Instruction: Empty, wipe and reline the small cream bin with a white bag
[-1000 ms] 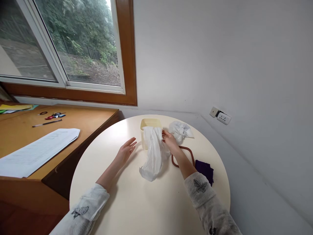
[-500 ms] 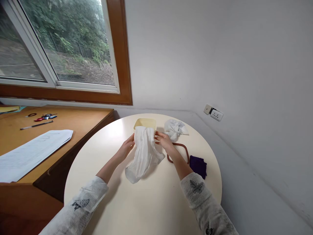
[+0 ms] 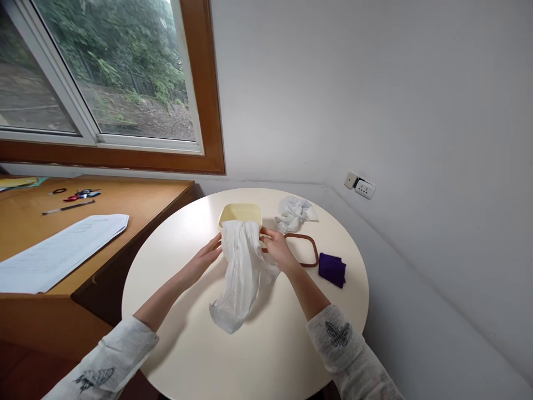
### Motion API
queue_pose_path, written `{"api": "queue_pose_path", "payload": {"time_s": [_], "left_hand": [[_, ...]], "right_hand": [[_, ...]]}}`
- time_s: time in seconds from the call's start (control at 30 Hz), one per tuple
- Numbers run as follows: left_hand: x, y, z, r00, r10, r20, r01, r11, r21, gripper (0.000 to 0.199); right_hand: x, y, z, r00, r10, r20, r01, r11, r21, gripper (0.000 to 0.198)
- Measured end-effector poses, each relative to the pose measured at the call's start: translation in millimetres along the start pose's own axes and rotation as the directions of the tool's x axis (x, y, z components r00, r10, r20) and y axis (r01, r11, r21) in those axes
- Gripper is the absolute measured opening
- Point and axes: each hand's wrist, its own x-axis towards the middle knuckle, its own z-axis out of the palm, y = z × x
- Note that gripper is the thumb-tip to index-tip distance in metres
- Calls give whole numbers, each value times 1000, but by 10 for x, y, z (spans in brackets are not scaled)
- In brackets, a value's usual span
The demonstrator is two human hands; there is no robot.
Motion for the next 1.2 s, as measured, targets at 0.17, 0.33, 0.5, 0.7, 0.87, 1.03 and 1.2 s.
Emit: {"api": "queue_pose_path", "payload": {"time_s": [0.17, 0.33, 0.5, 0.7, 0.87, 1.03, 1.2], "left_hand": [[-216, 143, -75, 999, 5, 42, -12, 985, 174, 61], [-691, 136, -214, 972, 45, 232, -134, 913, 386, 89], [-1041, -122, -226, 947, 70, 312, -262, 729, 632, 93], [-978, -298, -5, 945, 294, 143, -320, 742, 589, 23], [-883, -57, 216, 955, 293, 51, -287, 862, 418, 12], [-731, 203, 336, 976, 136, -170, -119, 987, 110, 24], [-478, 453, 215, 947, 99, -306, -108, 994, -11, 19]], "right_hand": [[11, 88, -17, 996, -38, -79, 34, 998, -51, 41], [-176, 195, -159, 955, -211, -208, 181, 971, -156, 29], [-651, 360, -211, 827, -552, 107, 515, 668, -537, 43], [-772, 711, -60, 741, -570, 354, 597, 319, -736, 75], [-604, 830, 25, 735, -652, 185, 512, 355, -782, 70], [-516, 593, -35, 778, -628, 4, 489, 602, -632, 26], [-379, 237, -207, 903, -377, -208, 339, 920, -197, 25]]}}
